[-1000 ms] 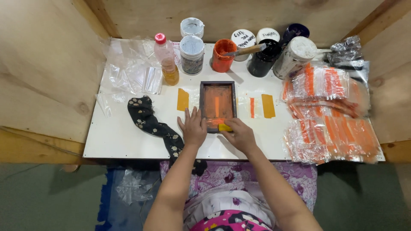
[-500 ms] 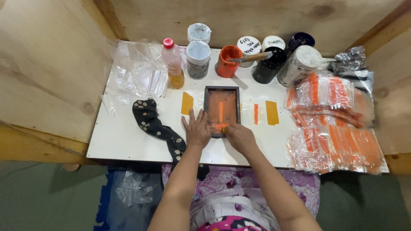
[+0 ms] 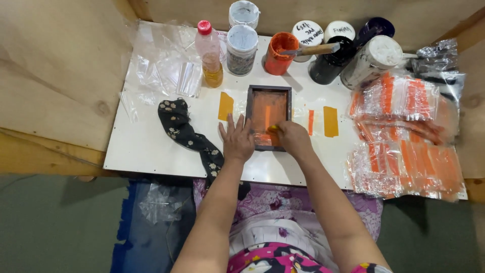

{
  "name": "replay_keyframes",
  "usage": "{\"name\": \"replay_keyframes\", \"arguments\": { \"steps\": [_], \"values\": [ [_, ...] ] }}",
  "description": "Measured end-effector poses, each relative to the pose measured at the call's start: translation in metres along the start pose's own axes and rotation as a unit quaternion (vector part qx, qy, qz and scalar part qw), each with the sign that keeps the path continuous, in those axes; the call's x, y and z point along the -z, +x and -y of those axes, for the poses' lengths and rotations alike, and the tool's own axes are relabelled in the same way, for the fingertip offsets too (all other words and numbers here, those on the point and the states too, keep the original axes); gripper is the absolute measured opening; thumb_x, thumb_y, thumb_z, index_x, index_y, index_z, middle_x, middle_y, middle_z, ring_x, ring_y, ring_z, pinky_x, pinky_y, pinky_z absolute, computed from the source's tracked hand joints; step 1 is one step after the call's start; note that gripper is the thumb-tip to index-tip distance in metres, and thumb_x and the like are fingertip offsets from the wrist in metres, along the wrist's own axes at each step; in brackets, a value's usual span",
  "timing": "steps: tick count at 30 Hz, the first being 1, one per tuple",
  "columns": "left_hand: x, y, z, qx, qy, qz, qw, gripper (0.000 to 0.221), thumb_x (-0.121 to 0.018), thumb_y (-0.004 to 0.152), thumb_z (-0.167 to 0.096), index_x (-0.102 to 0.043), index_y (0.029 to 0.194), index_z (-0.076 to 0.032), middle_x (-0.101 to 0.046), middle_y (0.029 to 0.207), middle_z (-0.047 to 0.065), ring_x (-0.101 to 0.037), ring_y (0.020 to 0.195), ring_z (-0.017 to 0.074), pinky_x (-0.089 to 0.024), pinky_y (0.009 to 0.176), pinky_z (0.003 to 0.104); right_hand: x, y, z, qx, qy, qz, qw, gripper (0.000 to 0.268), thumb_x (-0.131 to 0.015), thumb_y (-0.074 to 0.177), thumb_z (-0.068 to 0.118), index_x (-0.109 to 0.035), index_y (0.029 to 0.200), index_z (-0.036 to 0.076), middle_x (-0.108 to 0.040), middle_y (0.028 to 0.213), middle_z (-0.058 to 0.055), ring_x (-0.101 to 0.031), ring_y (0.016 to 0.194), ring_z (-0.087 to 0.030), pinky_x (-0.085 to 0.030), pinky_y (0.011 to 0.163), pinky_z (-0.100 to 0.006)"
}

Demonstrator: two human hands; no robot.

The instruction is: Manual screen printing of orange ink onto individual plastic strips using a small frame and brush.

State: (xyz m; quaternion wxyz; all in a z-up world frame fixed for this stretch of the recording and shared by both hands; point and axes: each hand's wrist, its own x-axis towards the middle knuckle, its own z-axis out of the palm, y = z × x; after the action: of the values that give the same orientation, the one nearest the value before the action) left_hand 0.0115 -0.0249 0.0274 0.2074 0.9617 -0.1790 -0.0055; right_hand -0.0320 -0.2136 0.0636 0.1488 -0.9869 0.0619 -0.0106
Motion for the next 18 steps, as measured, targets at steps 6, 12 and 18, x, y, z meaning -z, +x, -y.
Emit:
{"name": "replay_keyframes", "arguments": {
  "steps": [6,12,18],
  "values": [
    [0.001,0.002,-0.001,0.003,-0.021,-0.003,1.000,0.055,-0.041,0.091,-0.026,-0.061,0.141,-0.023,-0.050,0.156,0.005,-0.026,0.155,0.0337,-0.009,0.121,0.064,-0.014,-0.019,0.010,0.086,-0.122,-0.046,0.988,0.018,-0.061,0.093,0.007,-0.063,0.076,0.012,-0.060,0.060,-0.002,-0.063,0.060,-0.017,-0.051,0.058,-0.028],
    [-0.003,0.001,0.001,-0.002,-0.026,-0.020,0.999,0.054,-0.042,0.090,-0.026,-0.063,0.140,-0.022,-0.052,0.154,0.007,-0.027,0.154,0.0338,-0.010,0.121,0.065,-0.005,-0.026,0.009,0.132,-0.114,-0.102,0.979,0.022,-0.060,0.095,0.008,-0.059,0.073,0.012,-0.057,0.059,-0.004,-0.063,0.063,-0.020,-0.051,0.061,-0.031],
    [0.007,0.003,-0.003,0.003,-0.023,0.005,1.000,0.055,-0.040,0.092,-0.027,-0.060,0.143,-0.022,-0.050,0.156,0.007,-0.025,0.155,0.0336,-0.009,0.122,0.064,0.000,-0.024,0.015,0.121,-0.060,-0.115,0.984,0.012,-0.067,0.089,0.009,-0.065,0.078,0.011,-0.063,0.064,-0.008,-0.067,0.067,-0.025,-0.055,0.066,-0.034]
  ]
}}
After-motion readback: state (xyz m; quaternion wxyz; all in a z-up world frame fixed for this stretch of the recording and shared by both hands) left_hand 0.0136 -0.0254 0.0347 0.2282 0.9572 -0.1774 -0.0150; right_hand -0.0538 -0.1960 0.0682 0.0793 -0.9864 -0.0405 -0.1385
